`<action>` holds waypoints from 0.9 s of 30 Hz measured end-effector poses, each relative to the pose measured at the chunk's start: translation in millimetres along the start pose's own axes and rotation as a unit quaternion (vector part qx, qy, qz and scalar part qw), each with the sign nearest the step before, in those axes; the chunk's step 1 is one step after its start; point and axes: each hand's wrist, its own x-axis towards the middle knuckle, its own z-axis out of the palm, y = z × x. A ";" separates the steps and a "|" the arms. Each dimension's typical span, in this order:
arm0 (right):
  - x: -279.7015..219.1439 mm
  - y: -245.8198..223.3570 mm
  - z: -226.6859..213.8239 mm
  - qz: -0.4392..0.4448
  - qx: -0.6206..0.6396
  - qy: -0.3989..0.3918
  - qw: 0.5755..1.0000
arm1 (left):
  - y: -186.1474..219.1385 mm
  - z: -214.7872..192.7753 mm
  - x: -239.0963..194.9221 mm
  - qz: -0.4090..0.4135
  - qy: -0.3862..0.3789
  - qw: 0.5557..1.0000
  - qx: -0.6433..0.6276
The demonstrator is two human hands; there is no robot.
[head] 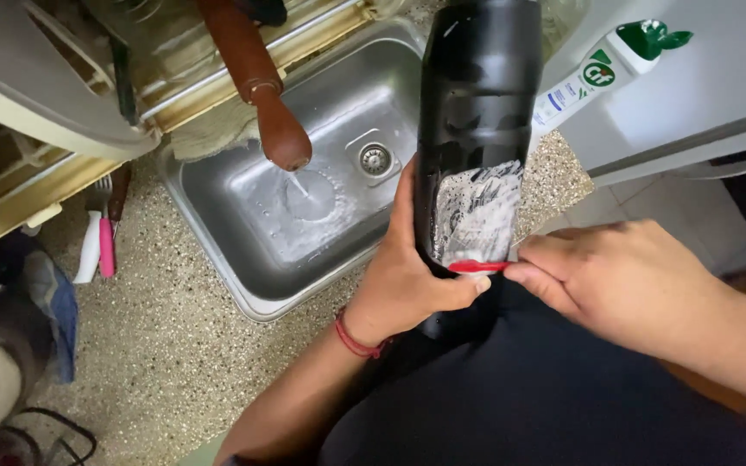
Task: The person is using a toothbrush and cleaning paste to scrub the surface of a black reusable water bottle in a sink.
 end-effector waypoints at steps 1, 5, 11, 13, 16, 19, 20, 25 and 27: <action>-1.3 1.1 -1.1 0.014 -0.029 0.009 0.999 | 0.7 0.6 0.5 -0.011 -0.003 1.000 -0.008; -7.0 9.5 -1.5 0.067 -0.068 0.002 0.995 | 5.9 -0.1 -0.1 -0.026 -0.004 1.000 0.010; -11.8 21.7 5.8 0.050 -0.095 0.038 0.994 | 2.2 -1.3 -1.3 -0.012 -0.002 1.000 0.007; -5.6 5.8 4.0 0.036 -0.087 0.045 0.995 | -6.7 2.8 -1.0 0.012 -0.009 1.000 -0.001; -9.5 7.6 6.5 0.025 -0.084 0.051 0.995 | -0.1 3.1 -2.0 0.023 -0.008 1.000 0.017; -16.9 23.7 16.0 0.041 -0.091 0.040 0.994 | 0.4 -0.7 -5.6 -0.002 -0.001 1.000 0.031; -18.4 30.3 19.0 0.053 -0.094 0.041 0.993 | -1.2 -1.9 -6.0 -0.003 0.001 1.000 0.028; -8.3 11.0 12.6 -0.008 -0.057 0.078 0.995 | -3.6 2.8 -6.8 0.003 -0.014 0.999 0.033; -12.1 33.2 19.9 -0.011 -0.055 0.072 0.996 | -6.2 -2.1 -3.2 0.005 -0.015 0.999 0.037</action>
